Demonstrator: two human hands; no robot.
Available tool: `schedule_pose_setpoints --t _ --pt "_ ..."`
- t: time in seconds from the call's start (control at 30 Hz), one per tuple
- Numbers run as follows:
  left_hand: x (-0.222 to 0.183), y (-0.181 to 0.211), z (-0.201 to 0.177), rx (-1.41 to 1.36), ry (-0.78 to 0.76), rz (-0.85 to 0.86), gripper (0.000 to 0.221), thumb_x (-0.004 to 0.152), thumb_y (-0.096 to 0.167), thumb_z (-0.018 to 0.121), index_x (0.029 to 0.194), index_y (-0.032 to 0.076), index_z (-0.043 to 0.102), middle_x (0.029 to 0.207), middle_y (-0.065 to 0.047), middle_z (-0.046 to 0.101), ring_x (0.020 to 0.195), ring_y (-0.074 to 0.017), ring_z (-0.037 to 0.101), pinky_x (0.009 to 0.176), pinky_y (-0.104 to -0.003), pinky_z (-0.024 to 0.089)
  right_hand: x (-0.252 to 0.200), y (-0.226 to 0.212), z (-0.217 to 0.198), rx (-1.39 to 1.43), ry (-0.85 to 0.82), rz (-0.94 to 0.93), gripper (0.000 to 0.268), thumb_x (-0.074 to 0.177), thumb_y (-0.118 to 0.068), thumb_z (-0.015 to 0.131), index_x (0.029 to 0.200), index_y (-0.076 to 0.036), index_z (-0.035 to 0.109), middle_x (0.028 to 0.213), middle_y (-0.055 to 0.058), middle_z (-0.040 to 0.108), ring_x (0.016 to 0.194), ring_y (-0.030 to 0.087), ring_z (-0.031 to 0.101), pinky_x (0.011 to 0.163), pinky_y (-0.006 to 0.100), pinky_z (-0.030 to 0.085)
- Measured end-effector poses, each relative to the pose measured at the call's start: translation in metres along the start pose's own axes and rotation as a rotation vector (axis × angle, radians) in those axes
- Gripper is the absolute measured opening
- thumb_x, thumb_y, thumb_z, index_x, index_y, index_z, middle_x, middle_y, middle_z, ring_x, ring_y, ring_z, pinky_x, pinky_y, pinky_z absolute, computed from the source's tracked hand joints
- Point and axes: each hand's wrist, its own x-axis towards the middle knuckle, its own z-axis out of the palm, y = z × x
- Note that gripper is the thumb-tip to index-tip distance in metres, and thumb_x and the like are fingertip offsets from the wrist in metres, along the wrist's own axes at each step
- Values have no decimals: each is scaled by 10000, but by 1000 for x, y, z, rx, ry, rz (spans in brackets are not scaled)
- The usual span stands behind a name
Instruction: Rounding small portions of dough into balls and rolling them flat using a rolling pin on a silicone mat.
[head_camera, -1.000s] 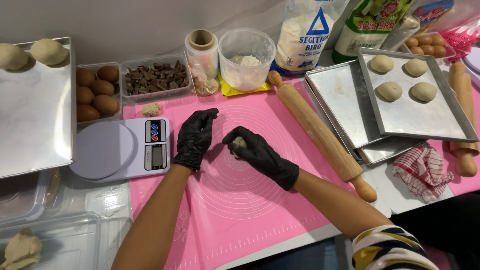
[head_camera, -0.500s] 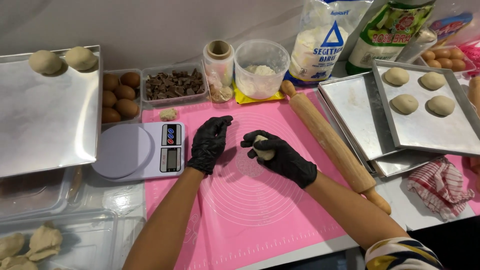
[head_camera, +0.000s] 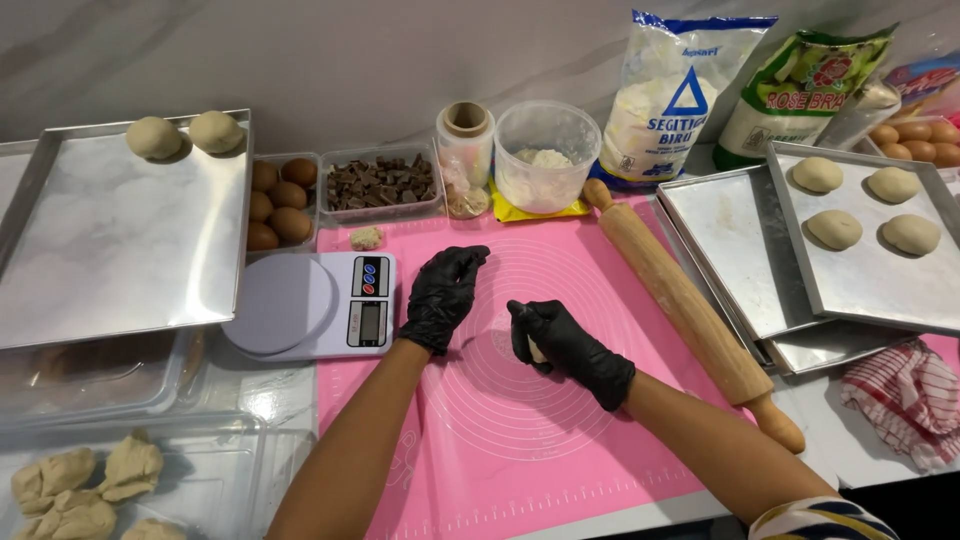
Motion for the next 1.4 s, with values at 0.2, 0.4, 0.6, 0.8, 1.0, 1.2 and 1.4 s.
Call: schedule_pose_setpoints --t 0.2,0.4,0.6,0.8,1.0,1.2,1.4 --pt "-2 9 -6 81 -47 23 251 998 214 588 1189 276 737 1023 -23 738 1053 -257 689 964 -390 584 -2 -48 1 389 -62 244 495 973 -369 534 1235 22 685 999 242 752 873 368 750 785 487 606" --pt "0 -1 -3 132 -63 67 215 1004 247 590 1166 258 732 1000 -39 732 1036 -279 692 938 -409 590 11 -26 -17 598 -40 136 682 992 -604 545 1360 -32 600 952 184 660 663 169 595 425 156 393" --pt "-1 6 -8 177 -73 88 206 1003 260 595 1150 254 739 980 -38 729 1014 -279 692 930 -407 583 25 0 -34 368 33 125 318 916 -185 696 1184 -15 683 1065 231 709 876 279 737 642 283 584" --pt "-3 0 -1 227 -56 93 213 1007 283 599 1177 257 726 997 -33 721 1038 -275 684 949 -410 570 21 17 -35 374 75 89 360 1007 -302 639 910 42 686 628 211 593 458 210 512 350 202 296" --pt "-4 -2 1 252 -49 111 213 988 271 610 1159 267 737 996 -31 712 1047 -273 673 936 -398 565 9 -5 -13 154 19 2 699 1054 -426 519 552 55 584 341 171 419 244 201 409 251 225 265" --pt "-2 -4 -4 223 -106 96 243 989 267 575 1172 280 734 1014 -35 717 1067 -295 666 951 -419 554 16 -19 -11 575 99 206 504 1030 -487 561 1016 -13 731 798 217 730 711 333 735 582 363 582" --pt "-2 -15 3 189 -84 102 239 984 281 590 1180 299 726 1029 -16 711 1082 -273 663 969 -404 545 12 -41 -17 731 18 245 493 981 -237 647 1411 -3 591 1108 214 719 864 315 707 626 272 555"
